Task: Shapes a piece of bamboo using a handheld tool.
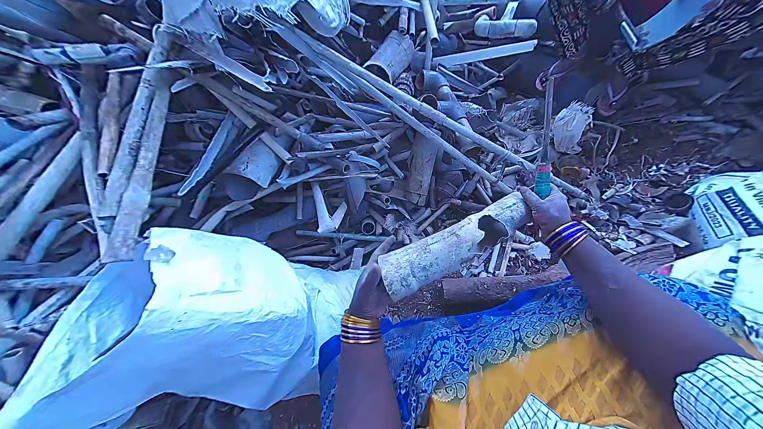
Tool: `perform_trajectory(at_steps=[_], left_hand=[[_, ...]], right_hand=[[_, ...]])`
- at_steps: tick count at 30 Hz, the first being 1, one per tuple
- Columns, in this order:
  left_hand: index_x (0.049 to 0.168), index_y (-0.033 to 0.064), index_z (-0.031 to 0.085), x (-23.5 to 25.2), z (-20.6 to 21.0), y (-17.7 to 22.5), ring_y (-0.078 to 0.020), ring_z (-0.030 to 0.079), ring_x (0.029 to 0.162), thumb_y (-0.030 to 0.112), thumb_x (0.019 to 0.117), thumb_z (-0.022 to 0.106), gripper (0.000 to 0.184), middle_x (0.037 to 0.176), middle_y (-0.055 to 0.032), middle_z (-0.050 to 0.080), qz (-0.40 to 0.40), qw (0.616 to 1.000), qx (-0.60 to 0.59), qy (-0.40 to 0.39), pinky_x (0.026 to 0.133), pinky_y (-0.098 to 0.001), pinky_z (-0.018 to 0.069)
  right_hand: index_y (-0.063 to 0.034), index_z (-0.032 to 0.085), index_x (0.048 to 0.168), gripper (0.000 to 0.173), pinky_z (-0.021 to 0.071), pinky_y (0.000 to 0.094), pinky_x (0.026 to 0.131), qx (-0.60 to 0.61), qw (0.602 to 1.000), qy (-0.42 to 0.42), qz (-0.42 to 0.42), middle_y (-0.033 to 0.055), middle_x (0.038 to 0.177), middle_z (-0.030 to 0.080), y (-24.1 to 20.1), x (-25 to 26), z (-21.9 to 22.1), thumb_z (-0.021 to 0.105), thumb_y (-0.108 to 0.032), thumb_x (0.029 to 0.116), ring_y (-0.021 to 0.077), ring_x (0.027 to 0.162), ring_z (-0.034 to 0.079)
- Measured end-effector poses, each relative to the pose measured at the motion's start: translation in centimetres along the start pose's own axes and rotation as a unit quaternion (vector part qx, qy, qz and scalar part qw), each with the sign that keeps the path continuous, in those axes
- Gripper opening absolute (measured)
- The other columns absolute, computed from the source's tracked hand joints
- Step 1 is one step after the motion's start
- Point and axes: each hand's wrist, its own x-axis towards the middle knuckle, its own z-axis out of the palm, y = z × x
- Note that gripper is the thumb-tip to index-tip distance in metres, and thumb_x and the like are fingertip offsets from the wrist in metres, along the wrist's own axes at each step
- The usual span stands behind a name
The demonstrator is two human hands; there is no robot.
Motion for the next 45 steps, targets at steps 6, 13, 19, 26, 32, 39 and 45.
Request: perform_trajectory(at_steps=[6, 13, 19, 26, 32, 39, 45], left_hand=[[0.15, 0.0015, 0.027, -0.2, 2.7, -1.9, -0.0189, 0.071, 0.103, 0.047, 0.0552, 0.095, 0.126, 0.122, -0.0094, 0.067, -0.092, 0.995, 0.003, -0.048, 0.087, -0.0364, 0.0629], [0.12, 0.0085, 0.054, 1.6, 5.8, -3.0, -0.0232, 0.07, 0.088, 0.026, 0.11, 0.032, 0.03, 0.1, -0.0115, 0.068, -0.153, 0.968, -0.058, 0.19, 0.066, -0.0396, 0.0602], [0.136, 0.0098, 0.049, 2.9, 6.2, -4.0, -0.0296, 0.067, 0.095, 0.032, 0.1083, 0.047, 0.036, 0.113, -0.0165, 0.063, -0.145, 0.944, -0.055, 0.291, 0.07, -0.0466, 0.0583], [0.144, 0.0029, 0.043, 3.1, 5.8, -4.9, -0.027, 0.066, 0.102, 0.024, 0.1059, 0.056, 0.045, 0.119, -0.0194, 0.063, -0.112, 0.942, 0.003, 0.317, 0.083, -0.0448, 0.0586], [0.143, 0.0036, 0.043, 3.2, 5.9, -4.9, -0.0287, 0.068, 0.097, 0.025, 0.1048, 0.059, 0.047, 0.116, -0.0199, 0.063, -0.116, 0.94, 0.016, 0.321, 0.076, -0.0464, 0.0598], [0.142, 0.0007, 0.045, 3.3, 5.3, -5.2, -0.0239, 0.066, 0.104, 0.022, 0.1056, 0.057, 0.044, 0.119, -0.0178, 0.064, -0.112, 0.948, 0.019, 0.298, 0.087, -0.0412, 0.0578], [0.139, 0.0042, 0.048, 2.9, 5.5, -4.6, -0.02, 0.068, 0.098, 0.026, 0.1075, 0.052, 0.039, 0.115, -0.0129, 0.065, -0.112, 0.953, 0.024, 0.28, 0.081, -0.0402, 0.0595]], right_hand=[[0.0024, 0.055, 0.136, 0.052, 0.0471, 0.0546, 0.091, -0.064, 0.993, 0.094, 0.019, 0.0253, 0.115, 0.064, -0.2, 1.2, -1.6, 0.062, -0.038, 0.1034, 0.0341, 0.101, 0.062], [-0.0006, 0.055, 0.133, 0.044, 0.0518, 0.0414, 0.067, -0.127, 0.976, -0.163, -0.062, 0.0151, 0.091, 0.063, -1.3, -3.8, 1.1, 0.067, -0.028, 0.101, 0.0212, 0.07, 0.059], [-0.0105, 0.026, 0.16, 0.055, 0.0481, 0.0221, 0.048, 0.059, 0.935, -0.35, 0.02, 0.0035, 0.076, 0.058, -0.5, -9.1, 4.0, 0.047, -0.018, 0.1091, 0.0076, 0.049, 0.051], [-0.0139, 0.024, 0.163, 0.057, 0.0439, 0.03, 0.056, -0.105, 0.863, -0.493, 0.034, 0.01, 0.095, 0.056, -0.8, -12.3, 4.1, 0.042, -0.026, 0.1111, 0.0122, 0.06, 0.047], [-0.0125, 0.03, 0.161, 0.052, 0.0442, 0.0254, 0.048, 0.012, 0.955, -0.28, 0.097, 0.005, 0.078, 0.053, -0.2, -9.8, 5.0, 0.044, -0.025, 0.1122, 0.0108, 0.051, 0.048], [-0.0103, 0.031, 0.161, 0.054, 0.048, 0.0286, 0.064, -0.088, 0.899, -0.428, 0.034, 0.0115, 0.104, 0.061, -0.6, -10.1, 4.5, 0.045, -0.024, 0.1108, 0.0133, 0.069, 0.055], [-0.0098, 0.027, 0.162, 0.055, 0.0493, 0.0345, 0.071, -0.111, 0.887, -0.449, 0.014, 0.0183, 0.119, 0.061, -0.9, -11.2, 4.0, 0.043, -0.023, 0.1114, 0.0183, 0.077, 0.057]])
